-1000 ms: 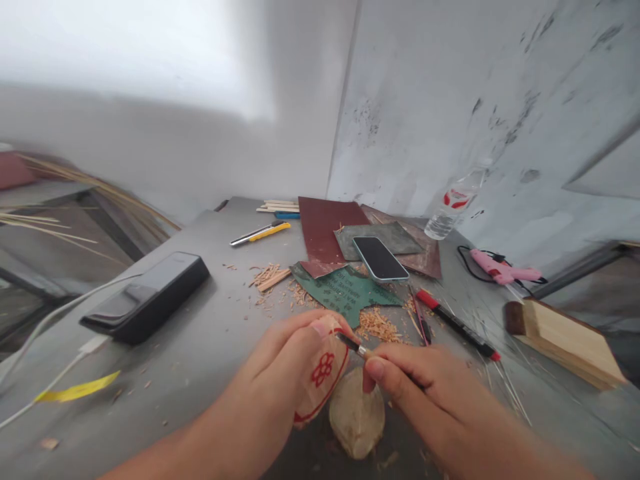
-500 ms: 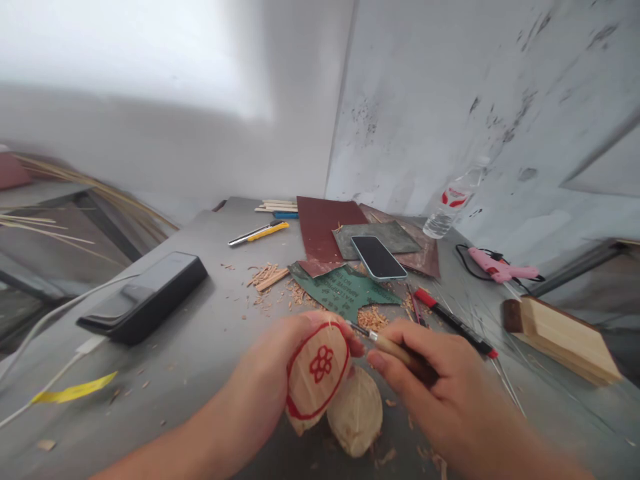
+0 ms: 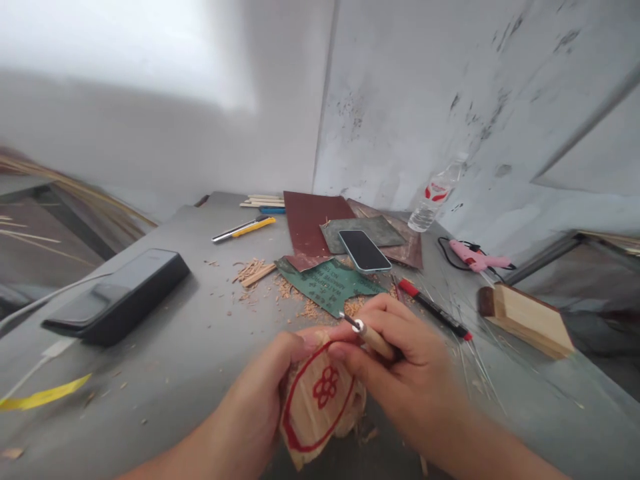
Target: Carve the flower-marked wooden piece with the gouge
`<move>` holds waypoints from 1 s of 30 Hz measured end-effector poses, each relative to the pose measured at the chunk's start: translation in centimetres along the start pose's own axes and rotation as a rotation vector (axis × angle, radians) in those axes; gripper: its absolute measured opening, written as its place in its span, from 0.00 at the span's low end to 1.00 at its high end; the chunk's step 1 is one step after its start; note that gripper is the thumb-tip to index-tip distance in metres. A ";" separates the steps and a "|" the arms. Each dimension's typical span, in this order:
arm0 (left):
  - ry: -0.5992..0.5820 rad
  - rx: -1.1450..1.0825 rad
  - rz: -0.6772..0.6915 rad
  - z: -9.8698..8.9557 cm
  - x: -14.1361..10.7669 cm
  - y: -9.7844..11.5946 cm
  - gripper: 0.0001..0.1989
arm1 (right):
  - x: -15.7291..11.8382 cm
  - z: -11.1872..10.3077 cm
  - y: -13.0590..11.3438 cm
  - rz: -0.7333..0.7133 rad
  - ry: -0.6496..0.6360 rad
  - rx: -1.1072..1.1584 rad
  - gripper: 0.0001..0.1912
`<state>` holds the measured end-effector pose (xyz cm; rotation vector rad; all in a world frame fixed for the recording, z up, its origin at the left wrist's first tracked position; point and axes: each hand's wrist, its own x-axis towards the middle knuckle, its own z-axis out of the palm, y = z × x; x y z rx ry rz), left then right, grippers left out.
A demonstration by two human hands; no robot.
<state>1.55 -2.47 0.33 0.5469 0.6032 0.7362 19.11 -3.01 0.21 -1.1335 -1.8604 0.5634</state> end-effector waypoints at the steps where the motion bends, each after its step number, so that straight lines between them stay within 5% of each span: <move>1: -0.015 -0.028 -0.004 -0.1 0.0 -0.1 0.14 | 0.0 0.0 0.1 -0.015 0.002 -0.008 0.08; 9: -0.041 -0.079 -0.026 -0.5 0.0 -0.1 0.16 | 0.0 -0.5 0.8 -0.129 0.082 -0.095 0.03; 17: -0.086 -0.152 -0.068 -1.0 0.3 -0.3 0.24 | -0.1 -1.3 1.0 -0.090 0.028 -0.155 0.07; 23: -0.027 -0.153 -0.003 -1.0 -0.1 0.7 0.24 | 0.7 -2.1 0.9 0.145 0.086 -0.143 0.07; 30: 0.205 -0.142 0.217 -1.5 -0.1 2.4 0.20 | 0.5 -2.1 -0.4 0.281 -0.178 -0.069 0.17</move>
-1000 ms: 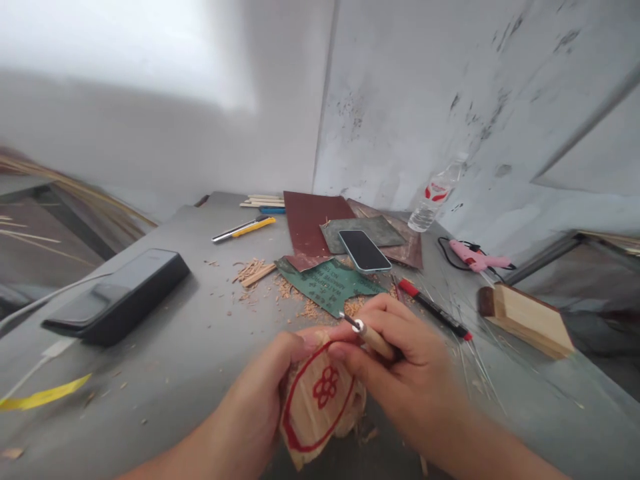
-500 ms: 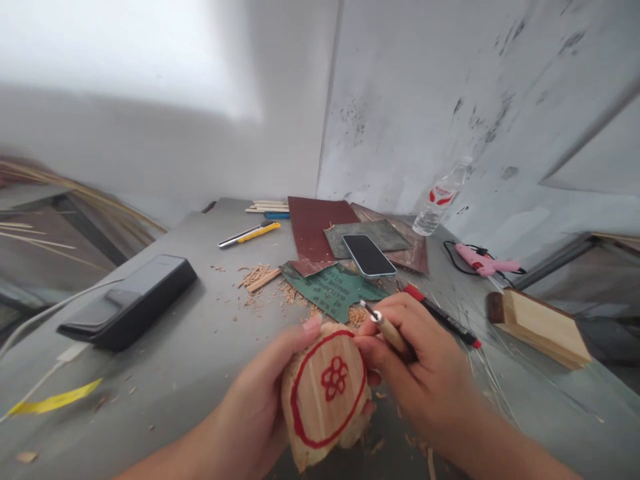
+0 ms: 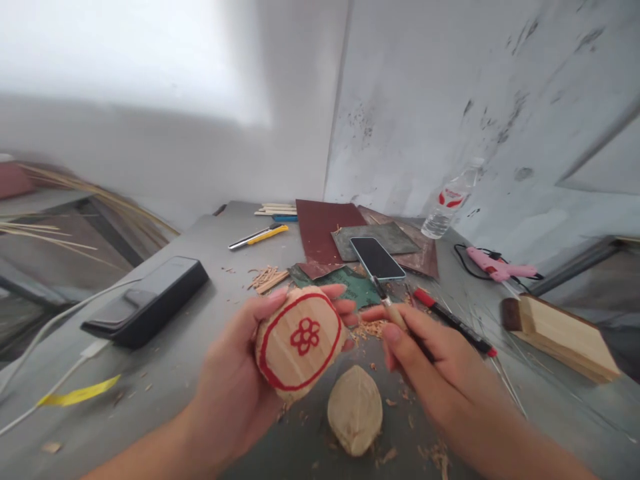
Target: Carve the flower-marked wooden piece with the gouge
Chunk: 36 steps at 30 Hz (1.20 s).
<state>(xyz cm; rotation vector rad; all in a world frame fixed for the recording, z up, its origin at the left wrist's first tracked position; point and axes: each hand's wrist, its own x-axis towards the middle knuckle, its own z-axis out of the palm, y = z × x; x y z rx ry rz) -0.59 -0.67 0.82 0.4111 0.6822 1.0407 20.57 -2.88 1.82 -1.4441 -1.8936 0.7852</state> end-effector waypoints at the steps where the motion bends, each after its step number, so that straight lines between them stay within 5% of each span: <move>1: 0.006 0.002 0.015 -0.1 0.0 0.2 0.20 | -0.2 0.1 -0.2 0.003 -0.048 0.001 0.17; 15: -0.066 0.065 0.088 -0.3 0.0 0.4 0.22 | -0.9 0.6 -1.1 -0.053 -0.261 -0.075 0.15; 26: -0.053 0.061 0.137 -0.6 -0.3 0.2 0.19 | -1.9 1.0 -1.7 -0.184 -0.012 -0.064 0.13; 36: -0.029 0.041 0.181 0.2 -0.1 0.0 0.21 | -1.7 1.4 -1.3 -0.194 -0.024 -0.046 0.14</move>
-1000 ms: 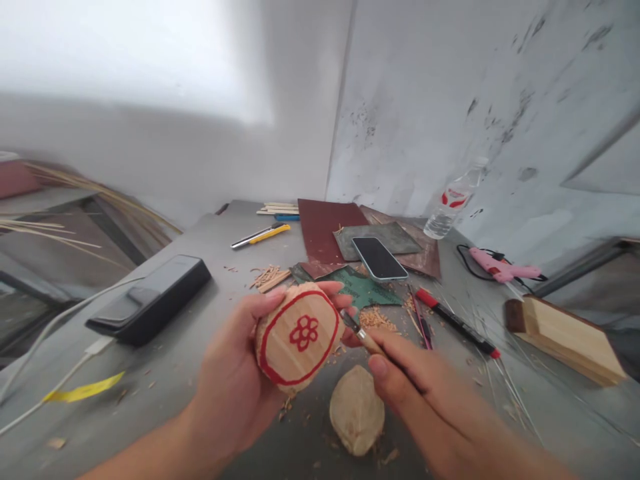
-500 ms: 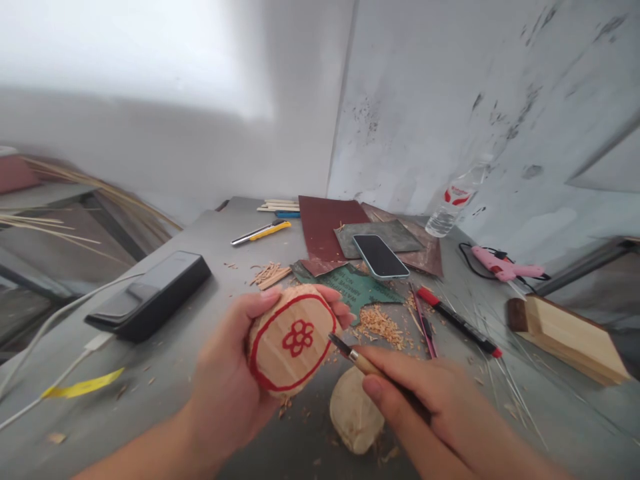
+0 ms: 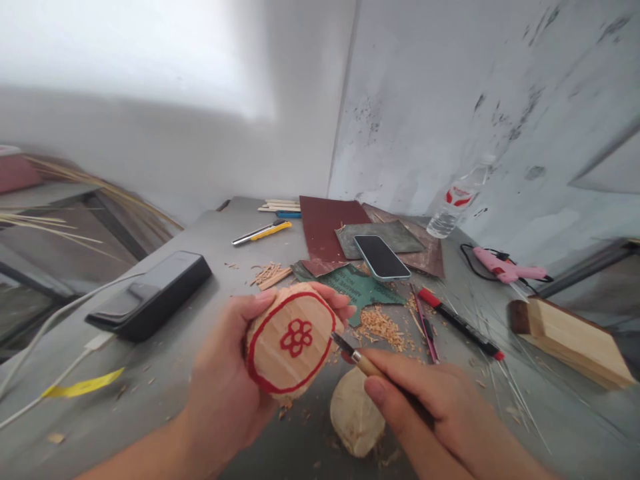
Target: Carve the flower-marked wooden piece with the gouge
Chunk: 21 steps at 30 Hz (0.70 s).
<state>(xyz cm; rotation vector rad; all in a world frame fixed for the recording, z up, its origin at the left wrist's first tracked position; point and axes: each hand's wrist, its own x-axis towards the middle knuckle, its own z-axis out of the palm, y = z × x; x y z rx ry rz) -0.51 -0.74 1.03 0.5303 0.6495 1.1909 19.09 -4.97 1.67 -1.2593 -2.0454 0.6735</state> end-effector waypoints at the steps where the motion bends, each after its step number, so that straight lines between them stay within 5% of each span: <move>1: -0.008 0.004 -0.001 0.0 0.0 0.0 0.21 | 0.0 0.0 -0.1 0.008 0.000 0.000 0.14; 21: -0.057 0.047 -0.067 -1.2 -0.3 0.1 0.19 | 0.4 -0.4 0.4 0.070 -0.142 0.064 0.17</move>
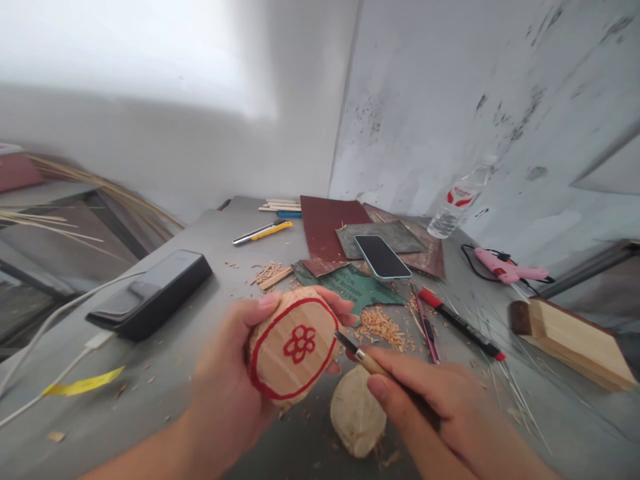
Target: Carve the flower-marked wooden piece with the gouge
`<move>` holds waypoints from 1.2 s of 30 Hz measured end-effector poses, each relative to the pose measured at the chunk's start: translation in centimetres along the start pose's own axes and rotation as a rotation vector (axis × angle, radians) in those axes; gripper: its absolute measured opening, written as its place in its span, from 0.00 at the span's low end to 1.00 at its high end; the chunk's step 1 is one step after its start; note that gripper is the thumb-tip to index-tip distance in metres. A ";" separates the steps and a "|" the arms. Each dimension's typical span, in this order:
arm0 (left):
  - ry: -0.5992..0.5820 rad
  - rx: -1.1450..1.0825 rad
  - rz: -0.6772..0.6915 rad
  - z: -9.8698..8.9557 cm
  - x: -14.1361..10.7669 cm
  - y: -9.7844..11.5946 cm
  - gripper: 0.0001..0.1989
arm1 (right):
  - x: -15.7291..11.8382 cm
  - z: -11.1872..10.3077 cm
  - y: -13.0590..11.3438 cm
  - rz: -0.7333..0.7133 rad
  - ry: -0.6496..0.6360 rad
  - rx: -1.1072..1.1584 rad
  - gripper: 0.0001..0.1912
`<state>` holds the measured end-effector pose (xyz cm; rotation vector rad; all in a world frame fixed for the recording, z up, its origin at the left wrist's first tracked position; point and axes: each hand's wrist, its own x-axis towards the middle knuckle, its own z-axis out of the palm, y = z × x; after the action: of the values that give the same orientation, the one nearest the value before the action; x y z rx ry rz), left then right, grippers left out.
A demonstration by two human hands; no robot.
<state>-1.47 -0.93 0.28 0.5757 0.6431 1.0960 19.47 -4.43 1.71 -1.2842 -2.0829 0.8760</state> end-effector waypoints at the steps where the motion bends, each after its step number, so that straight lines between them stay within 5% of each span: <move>1: -0.007 -0.004 0.000 0.0 0.0 0.0 0.19 | 0.1 0.0 0.1 0.003 -0.002 0.000 0.17; 11: -0.057 -0.087 -0.063 1.4 -0.3 -0.7 0.26 | -0.2 0.5 0.1 -0.030 0.065 -0.018 0.15; 26: -0.078 -0.114 -0.085 1.3 -0.8 -1.3 0.21 | -0.4 1.0 0.9 0.004 -0.063 -0.027 0.19; 30: -0.155 -0.110 -0.166 1.0 -0.5 -2.1 0.19 | -0.4 1.2 0.6 0.014 -0.026 -0.057 0.22; 36: -0.231 -0.108 -0.104 0.4 0.1 -1.3 0.19 | 0.1 -0.1 0.0 0.008 -0.043 -0.014 0.22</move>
<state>-0.31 -1.30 -0.40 0.5595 0.4063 0.9436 19.50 -4.32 1.73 -1.2929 -2.1216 0.9013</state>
